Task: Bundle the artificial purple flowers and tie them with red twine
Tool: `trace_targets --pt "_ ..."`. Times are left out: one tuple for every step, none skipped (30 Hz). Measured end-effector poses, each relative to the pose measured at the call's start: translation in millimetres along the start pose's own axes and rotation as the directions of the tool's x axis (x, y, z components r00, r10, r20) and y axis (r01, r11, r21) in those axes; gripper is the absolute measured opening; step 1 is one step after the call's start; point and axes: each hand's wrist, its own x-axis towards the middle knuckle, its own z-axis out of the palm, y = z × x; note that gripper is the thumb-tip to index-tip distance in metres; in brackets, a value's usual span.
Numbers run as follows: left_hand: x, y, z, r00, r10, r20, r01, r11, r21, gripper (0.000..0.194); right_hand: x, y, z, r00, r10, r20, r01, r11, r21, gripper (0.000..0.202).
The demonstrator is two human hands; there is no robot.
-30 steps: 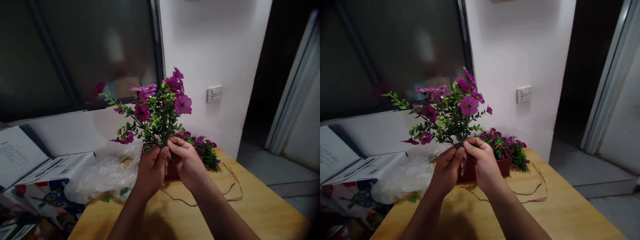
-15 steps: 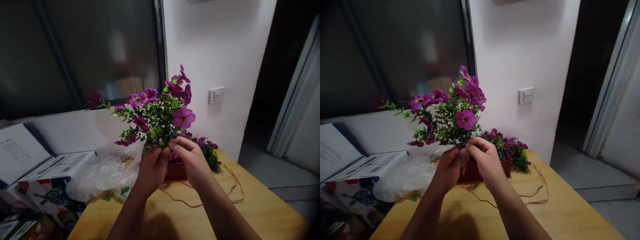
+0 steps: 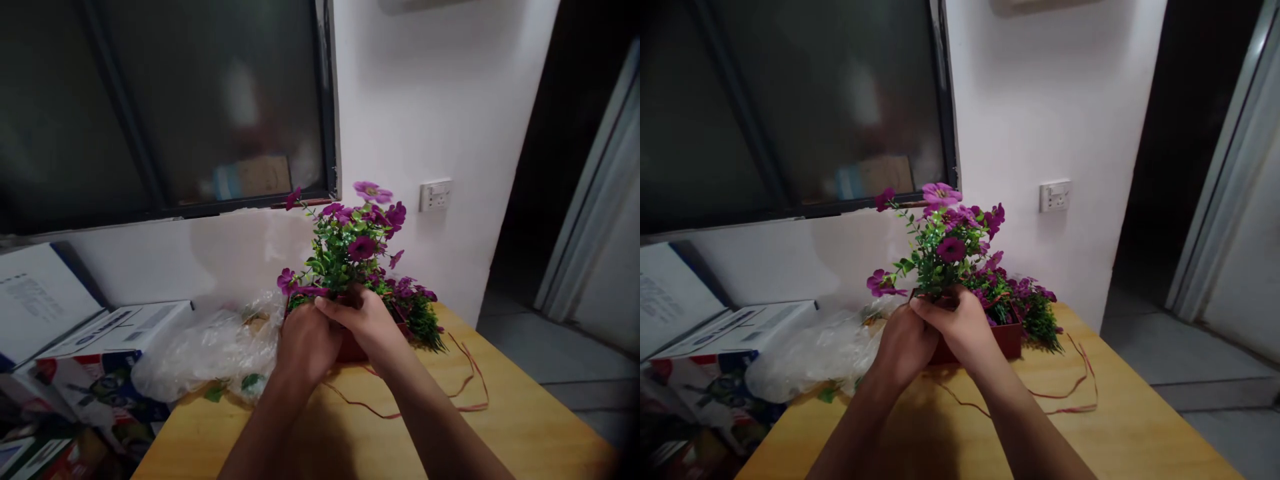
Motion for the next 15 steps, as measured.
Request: trace_targets --pt "0.7 0.0 1.1 1.0 -0.01 0.01 0.009 1.0 0.027 0.035 0.2 0.8 1.3 1.0 0.015 -0.009 -0.014 0.999 0.042 0.035" --pt "1.4 0.2 2.4 1.0 -0.017 0.019 0.016 0.999 0.05 0.034 0.2 1.6 2.4 1.0 0.022 -0.013 -0.021 0.996 0.091 0.035" --pt "2.0 0.4 3.8 1.0 -0.019 0.019 0.018 0.998 0.061 0.032 -0.1 2.4 3.5 1.0 0.016 -0.019 -0.013 0.989 0.145 0.034" --pt "2.3 0.6 5.5 1.0 -0.011 0.015 0.011 0.998 0.057 0.031 -0.8 3.0 4.5 0.999 0.002 -0.036 0.005 0.98 0.198 0.032" --pt "2.4 0.7 7.5 1.0 0.003 0.009 -0.003 0.999 0.04 0.031 -1.8 3.4 5.2 0.998 -0.019 -0.057 0.032 0.97 0.241 0.029" --pt "2.3 0.7 9.6 1.0 0.018 -0.003 -0.018 1.0 0.016 0.03 -3.0 3.3 5.9 0.996 -0.043 -0.078 0.062 0.96 0.272 0.026" --pt "2.0 0.7 11.8 0.999 0.03 -0.014 -0.03 1.0 -0.007 0.029 -4.1 3.0 6.5 0.994 -0.064 -0.094 0.089 0.952 0.294 0.024" --pt "1.7 0.6 13.9 0.999 0.041 -0.022 -0.042 0.999 -0.023 0.029 -5.1 2.3 6.9 0.991 -0.086 -0.106 0.114 0.944 0.308 0.023" --pt "1.5 0.6 15.8 0.998 0.051 -0.026 -0.052 0.998 -0.034 0.029 -5.7 1.4 7.4 0.987 -0.109 -0.116 0.14 0.938 0.316 0.023" --pt "1.3 0.6 17.4 0.998 0.062 -0.027 -0.063 0.997 -0.044 0.03 -6.0 0.5 7.9 0.982 -0.138 -0.13 0.174 0.932 0.318 0.025" --pt "1.1 0.6 18.5 0.997 0.076 -0.024 -0.077 0.996 -0.053 0.032 -5.8 -0.2 8.3 0.972 -0.175 -0.157 0.217 0.924 0.314 0.03" --pt "1.0 0.7 19.1 0.996 0.092 -0.016 -0.093 0.994 -0.061 0.034 -5.4 -0.9 8.7 0.957 -0.21 -0.198 0.264 0.916 0.303 0.035" --pt "0.9 0.8 19.2 0.994 0.108 -0.004 -0.108 0.992 -0.063 0.034 -5.1 -1.4 8.9 0.94 -0.238 -0.245 0.304 0.909 0.286 0.039" --pt "0.8 1.0 18.9 0.993 0.118 0.006 -0.117 0.992 -0.056 0.033 -5.0 -2.0 8.8 0.925 -0.248 -0.286 0.326 0.907 0.268 0.04" --pt "0.7 1.2 18.5 0.992 0.122 0.016 -0.122 0.992 -0.037 0.032 -5.5 -2.9 8.2 0.919 -0.241 -0.313 0.323 0.914 0.246 0.038"
